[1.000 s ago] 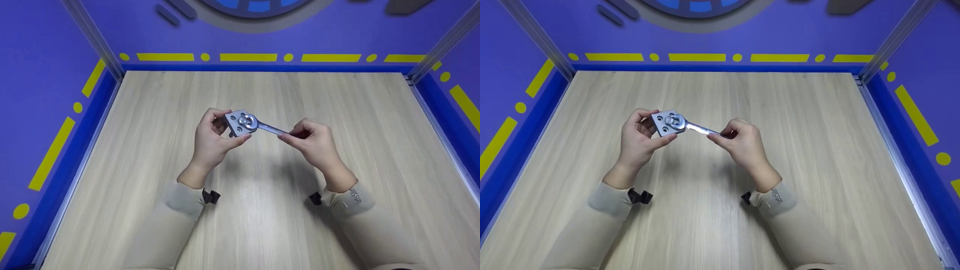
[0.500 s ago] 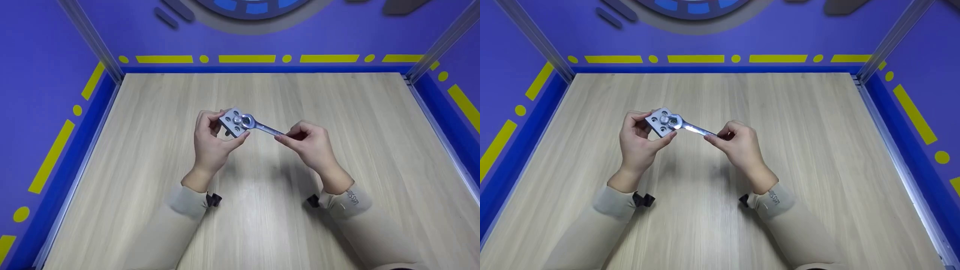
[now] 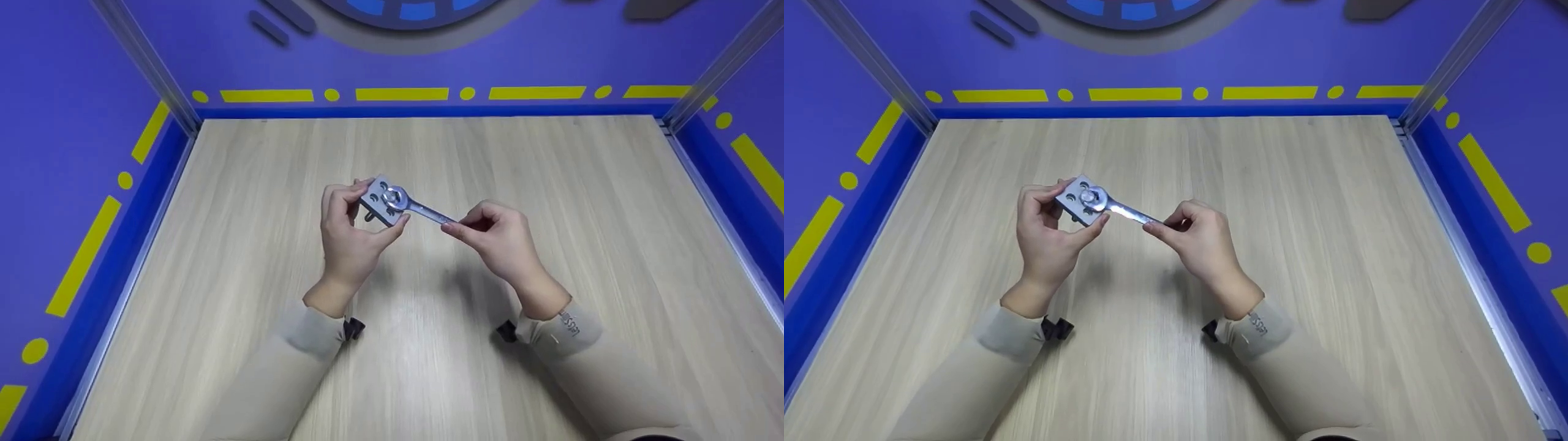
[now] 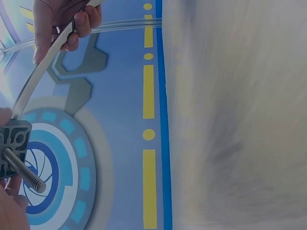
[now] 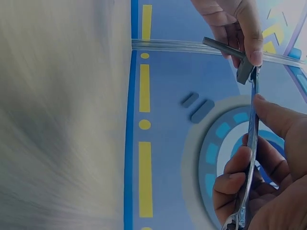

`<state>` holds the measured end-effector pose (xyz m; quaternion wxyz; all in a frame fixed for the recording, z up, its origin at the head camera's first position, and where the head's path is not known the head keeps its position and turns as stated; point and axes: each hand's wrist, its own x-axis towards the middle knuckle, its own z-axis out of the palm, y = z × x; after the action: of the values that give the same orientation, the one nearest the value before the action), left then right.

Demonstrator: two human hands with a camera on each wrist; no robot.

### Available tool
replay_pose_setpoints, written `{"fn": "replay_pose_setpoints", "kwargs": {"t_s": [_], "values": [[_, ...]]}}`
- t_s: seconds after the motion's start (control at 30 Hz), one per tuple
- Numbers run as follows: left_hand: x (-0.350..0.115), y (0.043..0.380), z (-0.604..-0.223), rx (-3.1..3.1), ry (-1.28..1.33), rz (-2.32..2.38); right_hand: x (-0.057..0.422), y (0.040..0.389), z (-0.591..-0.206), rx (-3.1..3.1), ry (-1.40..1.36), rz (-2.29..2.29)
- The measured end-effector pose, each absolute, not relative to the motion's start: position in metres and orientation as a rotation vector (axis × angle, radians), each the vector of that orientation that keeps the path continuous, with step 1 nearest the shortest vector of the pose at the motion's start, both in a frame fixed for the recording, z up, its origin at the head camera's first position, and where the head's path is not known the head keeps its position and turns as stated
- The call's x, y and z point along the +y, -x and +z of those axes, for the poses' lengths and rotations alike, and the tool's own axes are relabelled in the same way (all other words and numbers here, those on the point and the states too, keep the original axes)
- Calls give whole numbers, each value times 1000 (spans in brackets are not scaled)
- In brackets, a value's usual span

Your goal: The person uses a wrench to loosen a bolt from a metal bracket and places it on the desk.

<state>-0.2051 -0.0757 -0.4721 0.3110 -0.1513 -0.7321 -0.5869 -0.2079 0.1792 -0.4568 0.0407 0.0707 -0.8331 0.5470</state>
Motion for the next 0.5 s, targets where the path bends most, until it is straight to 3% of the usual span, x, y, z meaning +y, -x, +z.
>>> {"fn": "replay_pose_setpoints", "kwargs": {"t_s": [0.27,0.5], "values": [[-94,210,-457,-2172,431,-1740,189,216,-452,-2599,-286,1655],[-120,216,-434,-2428,659,-2098,207,224,-439,-2626,-536,1632]]}}
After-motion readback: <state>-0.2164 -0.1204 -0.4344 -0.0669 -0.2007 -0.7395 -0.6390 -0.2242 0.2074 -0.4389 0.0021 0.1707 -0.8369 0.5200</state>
